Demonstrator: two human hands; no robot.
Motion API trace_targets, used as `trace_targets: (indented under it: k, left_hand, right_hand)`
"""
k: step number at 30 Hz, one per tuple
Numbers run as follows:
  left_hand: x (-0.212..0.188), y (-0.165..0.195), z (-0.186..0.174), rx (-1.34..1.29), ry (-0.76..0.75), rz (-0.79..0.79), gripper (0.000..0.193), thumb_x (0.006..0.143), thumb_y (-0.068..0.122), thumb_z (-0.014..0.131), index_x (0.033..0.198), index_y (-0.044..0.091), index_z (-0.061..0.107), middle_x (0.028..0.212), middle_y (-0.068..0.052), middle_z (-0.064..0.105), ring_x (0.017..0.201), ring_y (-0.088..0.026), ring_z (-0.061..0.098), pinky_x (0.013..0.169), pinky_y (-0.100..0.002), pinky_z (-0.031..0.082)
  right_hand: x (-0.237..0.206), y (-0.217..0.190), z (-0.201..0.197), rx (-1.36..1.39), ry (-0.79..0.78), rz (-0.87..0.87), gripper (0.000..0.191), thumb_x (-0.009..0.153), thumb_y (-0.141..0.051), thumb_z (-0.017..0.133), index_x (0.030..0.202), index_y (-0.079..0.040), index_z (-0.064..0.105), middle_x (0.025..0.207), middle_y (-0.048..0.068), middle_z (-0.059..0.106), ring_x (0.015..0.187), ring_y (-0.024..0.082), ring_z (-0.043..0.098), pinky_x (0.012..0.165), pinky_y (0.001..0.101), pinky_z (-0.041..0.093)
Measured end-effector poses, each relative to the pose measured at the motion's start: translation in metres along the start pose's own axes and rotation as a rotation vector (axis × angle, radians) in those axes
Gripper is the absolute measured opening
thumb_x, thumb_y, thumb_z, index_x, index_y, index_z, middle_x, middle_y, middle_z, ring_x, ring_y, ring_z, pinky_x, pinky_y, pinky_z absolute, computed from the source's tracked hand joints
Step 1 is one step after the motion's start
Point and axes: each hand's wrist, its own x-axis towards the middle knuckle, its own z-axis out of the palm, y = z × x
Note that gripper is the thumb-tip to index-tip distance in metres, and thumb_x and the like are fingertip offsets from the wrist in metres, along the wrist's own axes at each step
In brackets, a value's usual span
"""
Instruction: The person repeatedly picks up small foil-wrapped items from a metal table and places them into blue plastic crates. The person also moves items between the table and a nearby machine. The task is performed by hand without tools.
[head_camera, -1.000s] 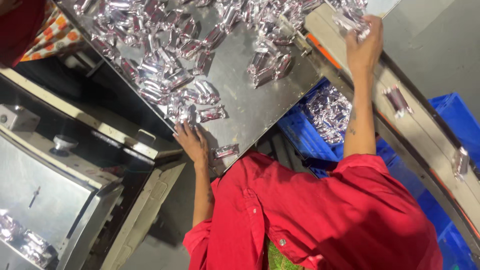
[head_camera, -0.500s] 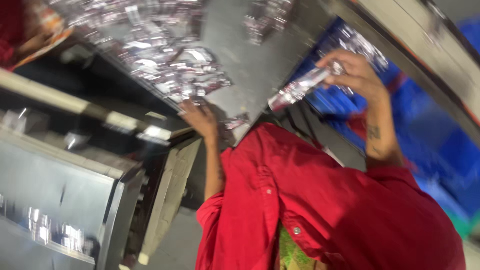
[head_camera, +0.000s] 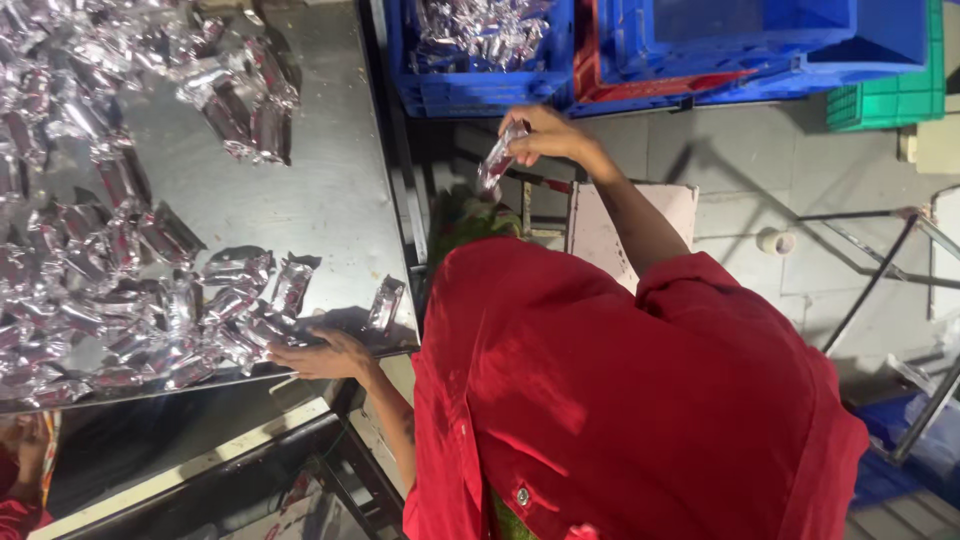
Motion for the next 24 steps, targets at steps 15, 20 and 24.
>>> trace_targets:
  k: [15,20,24]
  left_hand:
    - [0.005,0.012,0.002,-0.027,0.057,-0.027,0.074,0.109,0.056,0.030,0.162,0.003,0.030,0.165,-0.024,0.032,0.152,-0.044,0.032,0.122,-0.064,0.024]
    - [0.008,0.026,-0.007,-0.057,0.103,-0.004,0.062,0.112,0.042,0.040,0.159,0.002,0.033,0.163,-0.023,0.038,0.153,-0.042,0.032,0.122,-0.063,0.023]
    - [0.013,0.040,-0.021,-0.131,0.140,-0.033,0.060,0.103,0.029,0.052,0.156,0.003,0.039,0.160,-0.023,0.041,0.152,-0.040,0.034,0.123,-0.062,0.022]
  right_hand:
    - [0.076,-0.104,-0.048,0.031,0.094,-0.365,0.034,0.102,-0.018,0.065,0.133,-0.005,0.061,0.101,0.007,0.072,0.087,0.013,0.072,0.066,0.0277,0.059]
    - [0.137,-0.189,-0.096,-0.686,0.851,-0.672,0.030,0.100,-0.031,0.083,0.118,-0.011,0.069,0.108,0.009,0.077,0.104,0.030,0.073,0.090,0.0424,0.057]
    - [0.178,-0.233,-0.082,-1.061,0.650,-0.732,0.053,0.074,-0.030,0.088,0.118,-0.004,0.072,0.118,0.031,0.063,0.118,0.055,0.053,0.090,0.0682,0.046]
